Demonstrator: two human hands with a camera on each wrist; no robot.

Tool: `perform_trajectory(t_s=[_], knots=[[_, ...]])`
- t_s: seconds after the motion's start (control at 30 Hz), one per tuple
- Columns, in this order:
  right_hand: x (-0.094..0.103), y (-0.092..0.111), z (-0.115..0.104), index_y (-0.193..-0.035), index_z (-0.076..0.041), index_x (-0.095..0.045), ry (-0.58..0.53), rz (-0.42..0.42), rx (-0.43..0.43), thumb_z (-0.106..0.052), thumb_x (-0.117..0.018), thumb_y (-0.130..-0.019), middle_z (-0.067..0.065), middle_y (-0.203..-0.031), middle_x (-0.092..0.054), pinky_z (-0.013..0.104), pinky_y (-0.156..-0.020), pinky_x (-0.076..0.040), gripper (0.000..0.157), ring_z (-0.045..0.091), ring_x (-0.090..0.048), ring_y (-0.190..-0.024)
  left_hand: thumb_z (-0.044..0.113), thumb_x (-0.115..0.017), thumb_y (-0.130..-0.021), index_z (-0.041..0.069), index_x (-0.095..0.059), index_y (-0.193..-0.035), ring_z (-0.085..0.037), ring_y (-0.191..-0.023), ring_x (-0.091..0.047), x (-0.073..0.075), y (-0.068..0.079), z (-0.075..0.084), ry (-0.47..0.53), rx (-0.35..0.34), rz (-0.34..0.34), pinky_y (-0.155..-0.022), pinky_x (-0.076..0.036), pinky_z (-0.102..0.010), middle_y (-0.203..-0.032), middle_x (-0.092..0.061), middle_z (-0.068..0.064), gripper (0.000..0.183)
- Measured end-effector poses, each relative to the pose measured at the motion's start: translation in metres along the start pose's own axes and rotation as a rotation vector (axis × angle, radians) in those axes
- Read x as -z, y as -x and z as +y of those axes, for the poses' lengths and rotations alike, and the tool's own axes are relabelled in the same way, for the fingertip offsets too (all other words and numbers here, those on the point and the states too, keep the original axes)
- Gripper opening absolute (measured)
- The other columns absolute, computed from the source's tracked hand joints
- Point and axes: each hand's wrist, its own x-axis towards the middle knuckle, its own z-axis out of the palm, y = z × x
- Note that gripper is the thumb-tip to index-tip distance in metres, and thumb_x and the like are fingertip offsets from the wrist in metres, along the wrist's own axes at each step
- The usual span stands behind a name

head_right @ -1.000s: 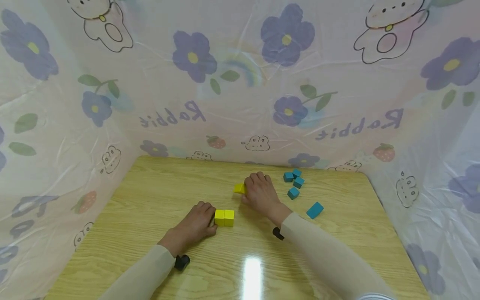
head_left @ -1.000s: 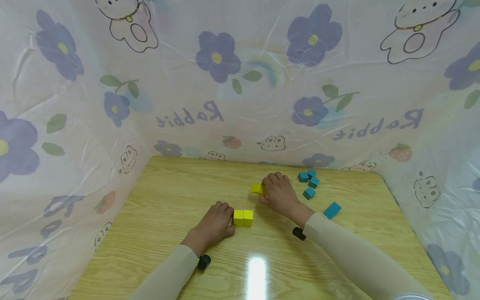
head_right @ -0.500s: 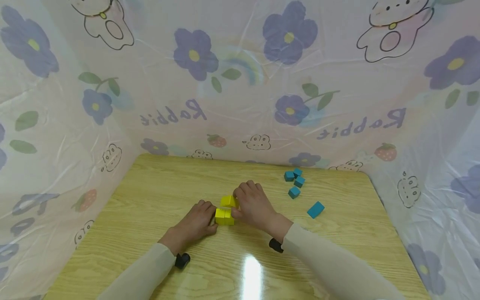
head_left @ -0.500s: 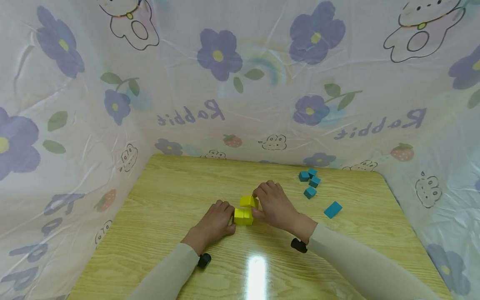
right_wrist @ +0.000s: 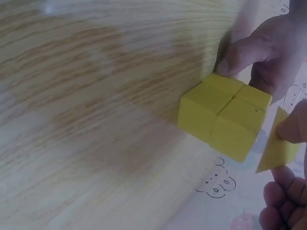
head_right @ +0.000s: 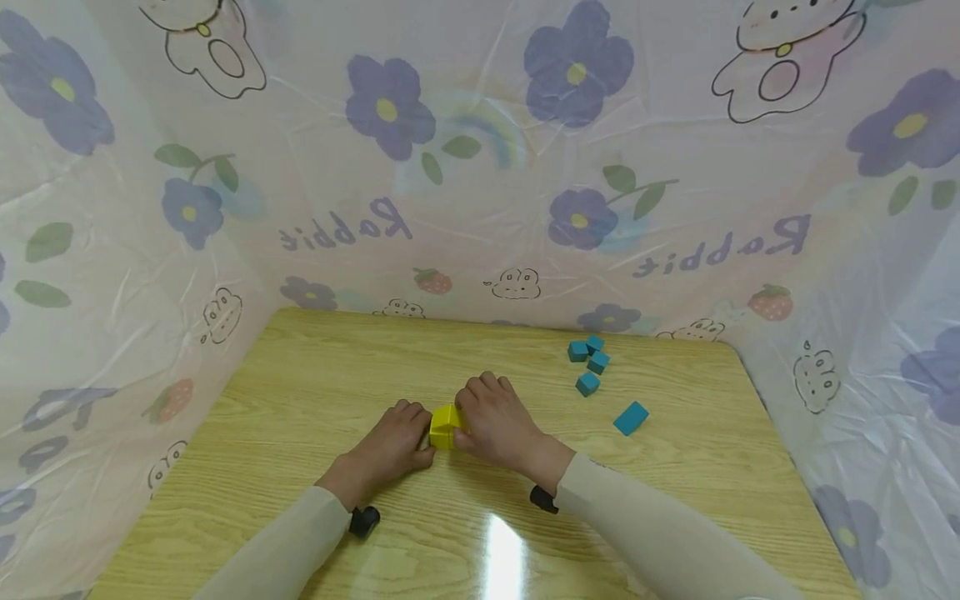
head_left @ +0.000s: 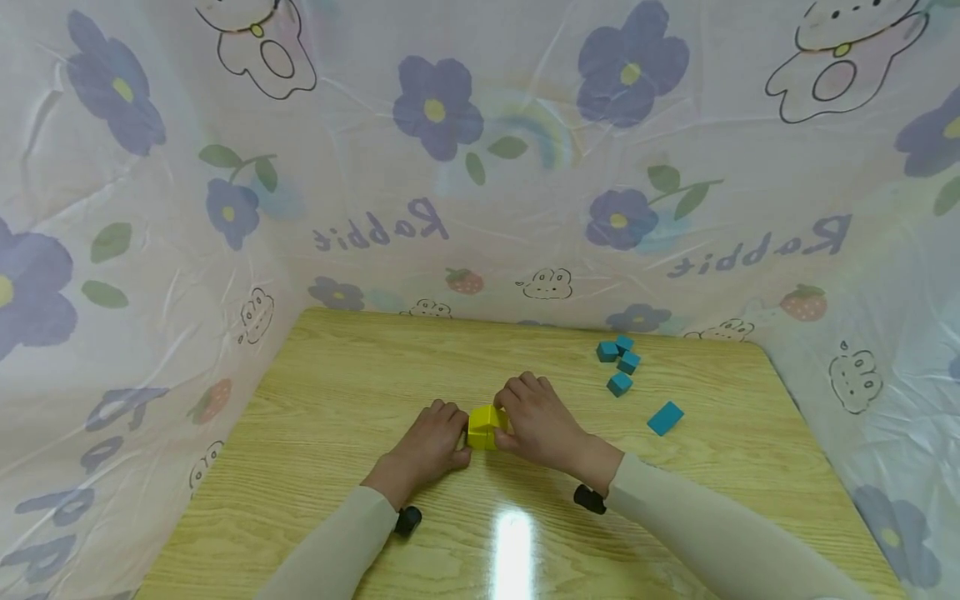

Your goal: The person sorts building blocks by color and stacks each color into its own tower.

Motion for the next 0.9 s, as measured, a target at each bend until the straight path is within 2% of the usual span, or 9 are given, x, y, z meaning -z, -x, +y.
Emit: perform_trajectory(t_s=[0.9], knots=[[-0.0076, -0.0006, -0.0020, -0.100, -0.013, -0.065, 0.019, -0.038, -0.002, -0.042, -0.065, -0.083, -0.001, -0.096, -0.059, 0.030, -0.070, -0.032, 0.034, 0.017, -0.044, -0.085, 0.038, -0.064, -0.088, 0.015, -0.057, -0.101, -0.014, -0.090, -0.042, 0.0004, 0.0007, 0.0013, -0.006, -0.010, 0.021, -0.082, -0.040, -0.031, -0.098, -0.054, 0.005, 0.026]])
